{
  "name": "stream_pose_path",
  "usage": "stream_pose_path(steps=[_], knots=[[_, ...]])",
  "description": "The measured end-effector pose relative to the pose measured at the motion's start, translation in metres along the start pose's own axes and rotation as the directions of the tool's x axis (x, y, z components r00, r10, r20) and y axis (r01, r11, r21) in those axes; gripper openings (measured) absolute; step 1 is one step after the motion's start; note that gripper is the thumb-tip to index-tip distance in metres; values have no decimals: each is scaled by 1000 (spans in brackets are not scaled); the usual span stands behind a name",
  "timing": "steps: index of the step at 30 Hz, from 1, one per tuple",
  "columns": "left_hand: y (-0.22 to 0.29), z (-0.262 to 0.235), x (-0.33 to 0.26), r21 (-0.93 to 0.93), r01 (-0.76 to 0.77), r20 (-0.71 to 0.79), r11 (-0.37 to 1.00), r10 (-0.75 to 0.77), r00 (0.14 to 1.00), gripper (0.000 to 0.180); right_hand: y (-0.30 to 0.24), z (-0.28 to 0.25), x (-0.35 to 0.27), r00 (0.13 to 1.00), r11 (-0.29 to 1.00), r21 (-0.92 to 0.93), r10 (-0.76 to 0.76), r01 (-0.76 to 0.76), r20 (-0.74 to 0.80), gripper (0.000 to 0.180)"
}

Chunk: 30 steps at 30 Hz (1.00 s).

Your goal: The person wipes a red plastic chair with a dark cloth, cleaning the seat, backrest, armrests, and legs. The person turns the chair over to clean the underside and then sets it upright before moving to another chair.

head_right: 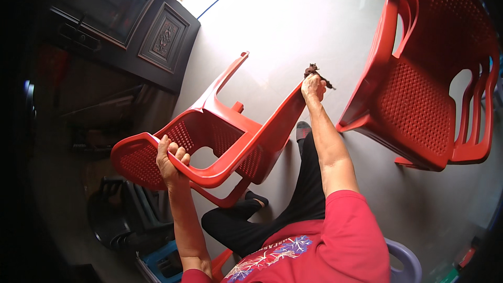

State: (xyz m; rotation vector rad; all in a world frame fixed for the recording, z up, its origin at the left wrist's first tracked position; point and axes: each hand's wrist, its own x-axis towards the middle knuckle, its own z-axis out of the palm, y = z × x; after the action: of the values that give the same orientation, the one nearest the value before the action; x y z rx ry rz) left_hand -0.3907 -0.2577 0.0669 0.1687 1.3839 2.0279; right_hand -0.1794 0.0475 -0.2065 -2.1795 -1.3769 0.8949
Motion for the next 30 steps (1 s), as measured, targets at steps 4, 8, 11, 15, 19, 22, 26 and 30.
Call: stream_pose_path(steps=[4, 8, 11, 15, 19, 22, 26, 30], knots=[[-1, 9, 13, 29, -29, -72, 999, 31, 997, 29, -7, -26, -74, 951, 947, -104, -297, 305, 84, 33], [-8, 33, 25, 59, -86, -154, 995, 94, 984, 28, -4, -56, -140, 760, 769, 111, -640, 630, 115, 22], [-16, 28, 38, 96, -154, -140, 983, 167, 976, 29, -19, -110, -222, 609, 512, 504, -792, 696, -37, 13], [-26, 43, 31, 122, -216, -192, 969, 236, 952, 34, -68, -165, -284, 195, 105, 276, -928, 955, -319, 39], [-21, 47, 19, 149, -175, -61, 973, 186, 981, 37, -84, -162, -297, -67, -65, -16, -959, 998, -275, 55], [-19, 13, 23, 196, -288, 304, 937, 221, 927, 56, -88, -152, -283, -85, -100, 62, -972, 993, -218, 45], [-29, -39, -13, 559, -336, 27, 758, 389, 921, 78, -103, -167, -242, -11, -27, 90, -984, 996, -179, 42], [-87, -172, -41, 908, 64, -365, 414, 707, 606, 87, -114, -184, -212, 146, 116, 236, -983, 965, -113, 43]])
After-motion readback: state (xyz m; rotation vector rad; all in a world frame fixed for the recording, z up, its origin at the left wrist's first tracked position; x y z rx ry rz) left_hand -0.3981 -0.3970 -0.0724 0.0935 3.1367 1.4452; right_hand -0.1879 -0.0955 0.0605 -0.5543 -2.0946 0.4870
